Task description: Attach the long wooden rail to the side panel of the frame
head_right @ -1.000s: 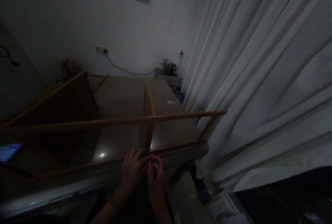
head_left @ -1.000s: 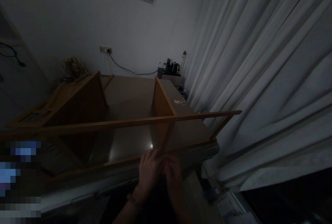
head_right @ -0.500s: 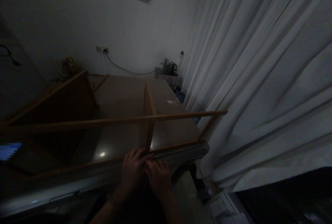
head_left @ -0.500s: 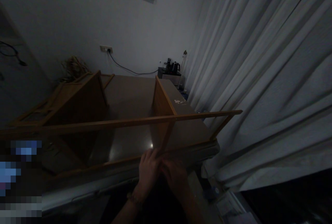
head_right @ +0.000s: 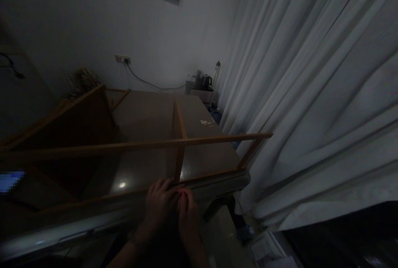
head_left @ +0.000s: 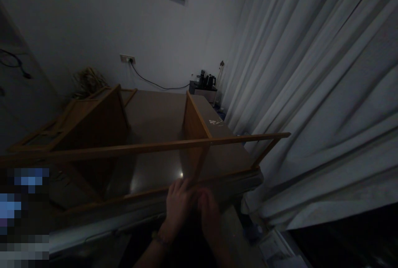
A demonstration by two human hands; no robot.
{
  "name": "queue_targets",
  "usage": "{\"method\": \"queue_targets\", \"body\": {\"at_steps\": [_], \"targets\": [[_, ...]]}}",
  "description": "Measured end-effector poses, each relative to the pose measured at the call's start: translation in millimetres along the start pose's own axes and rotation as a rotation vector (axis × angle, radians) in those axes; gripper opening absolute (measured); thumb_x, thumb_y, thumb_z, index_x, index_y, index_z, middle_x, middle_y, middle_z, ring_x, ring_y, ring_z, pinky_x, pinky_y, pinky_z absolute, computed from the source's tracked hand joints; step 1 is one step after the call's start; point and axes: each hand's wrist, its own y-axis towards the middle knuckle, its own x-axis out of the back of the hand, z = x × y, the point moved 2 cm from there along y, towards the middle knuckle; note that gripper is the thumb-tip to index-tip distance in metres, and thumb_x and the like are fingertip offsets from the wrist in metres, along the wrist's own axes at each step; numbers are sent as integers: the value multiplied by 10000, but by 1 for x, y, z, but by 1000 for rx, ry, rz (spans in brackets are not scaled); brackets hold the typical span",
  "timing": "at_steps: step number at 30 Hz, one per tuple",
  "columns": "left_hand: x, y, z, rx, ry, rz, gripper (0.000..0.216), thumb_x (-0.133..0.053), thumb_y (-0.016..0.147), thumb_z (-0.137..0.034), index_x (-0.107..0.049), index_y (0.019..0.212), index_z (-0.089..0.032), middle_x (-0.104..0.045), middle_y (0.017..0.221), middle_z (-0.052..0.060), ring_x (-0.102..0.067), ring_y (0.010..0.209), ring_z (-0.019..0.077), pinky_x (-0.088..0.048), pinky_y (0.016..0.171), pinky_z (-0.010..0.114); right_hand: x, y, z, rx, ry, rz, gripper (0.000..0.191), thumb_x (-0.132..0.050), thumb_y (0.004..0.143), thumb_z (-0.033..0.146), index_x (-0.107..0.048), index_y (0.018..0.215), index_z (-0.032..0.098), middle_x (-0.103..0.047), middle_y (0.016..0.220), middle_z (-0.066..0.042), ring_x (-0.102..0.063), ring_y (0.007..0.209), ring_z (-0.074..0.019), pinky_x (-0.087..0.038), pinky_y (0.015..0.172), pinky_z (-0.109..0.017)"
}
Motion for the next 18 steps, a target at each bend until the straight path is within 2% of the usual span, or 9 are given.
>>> {"method": "queue_targets", "body": {"at_steps": [4, 7, 10, 12, 15, 18], "targets": [[-3, -2, 1, -2, 8, -27, 368, -708, 815, -265, -663, 1142, -427, -686, 1120, -34, -550, 994, 231, -408, 842, 368, -1, -1, 2, -39, 23, -14, 333, -257, 1043, 286, -574, 979, 206, -587, 591, 55, -578, 464, -99, -465, 449, -177], [-5, -2, 2, 5, 16, -17, 344, -718, 806, -277, -678, 1109, -434, -684, 1130, -37, -548, 1006, 243, -411, 840, 371, 1, 0, 0, -3, -20, -19, 330, -260, 1044, 285, -580, 1028, 205, -651, 678, 27, -626, 538, -106, -495, 506, -192], [-5, -2, 3, 5, 23, -11, 301, -740, 786, -275, -708, 1049, -417, -692, 1115, -40, -554, 993, 245, -411, 844, 377, 7, 2, -8, 101, -114, -19, 293, -347, 1024, 324, -608, 1093, 210, -723, 920, -50, -686, 785, -160, -536, 710, -278], [-4, -1, 2, -2, 30, -19, 300, -740, 788, -266, -711, 1050, -409, -692, 1113, -36, -555, 995, 239, -410, 841, 375, 12, 2, -14, 193, -181, -8, 279, -415, 1001, 362, -626, 1114, 219, -725, 1002, -77, -679, 867, -199, -518, 790, -344], [-3, -1, 2, -13, 38, -29, 314, -725, 803, -262, -700, 1071, -423, -689, 1114, -29, -556, 1000, 233, -411, 824, 370, 19, 1, -19, 309, -264, 21, 250, -457, 990, 358, -641, 1112, 239, -732, 975, -72, -669, 840, -211, -492, 788, -374], [-5, -1, 2, -7, 39, -23, 318, -722, 805, -277, -695, 1080, -435, -690, 1112, -23, -561, 988, 232, -415, 822, 371, 20, 0, -19, 375, -318, 53, 246, -426, 1008, 309, -648, 1100, 257, -728, 916, -55, -656, 814, -199, -473, 775, -364]]}}
